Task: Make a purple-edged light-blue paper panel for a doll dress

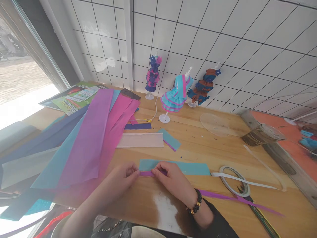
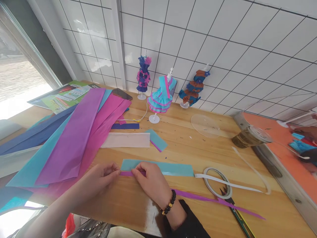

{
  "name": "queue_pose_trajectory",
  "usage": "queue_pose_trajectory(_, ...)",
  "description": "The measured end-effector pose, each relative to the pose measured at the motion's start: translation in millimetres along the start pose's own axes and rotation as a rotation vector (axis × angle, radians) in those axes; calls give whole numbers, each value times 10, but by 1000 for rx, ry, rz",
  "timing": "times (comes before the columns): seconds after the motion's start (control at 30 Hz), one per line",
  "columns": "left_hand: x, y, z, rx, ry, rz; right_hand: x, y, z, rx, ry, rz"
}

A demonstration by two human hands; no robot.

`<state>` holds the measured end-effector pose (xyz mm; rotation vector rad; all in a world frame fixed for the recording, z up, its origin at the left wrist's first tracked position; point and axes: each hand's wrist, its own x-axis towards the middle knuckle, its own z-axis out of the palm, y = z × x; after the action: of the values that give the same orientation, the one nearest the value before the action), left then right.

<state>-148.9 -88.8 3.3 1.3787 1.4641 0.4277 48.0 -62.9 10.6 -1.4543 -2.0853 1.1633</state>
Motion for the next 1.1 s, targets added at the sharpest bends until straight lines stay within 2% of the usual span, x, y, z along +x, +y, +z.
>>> queue_pose_trajectory(0.2,29,10,-1,46,23,-29,13,-22,35,1,-1,-22)
queue_pose_trajectory(0.53,57,75,33,111,116,-92,41,-63,70,-67,50,74)
queue_pose_trajectory(0.77,88,105,56,243,194,-94,59,-85,92,-126,68,113)
queue_pose_trajectory(1.1,116,134,83,345,218,-111,73,-67,104,-136,86,120)
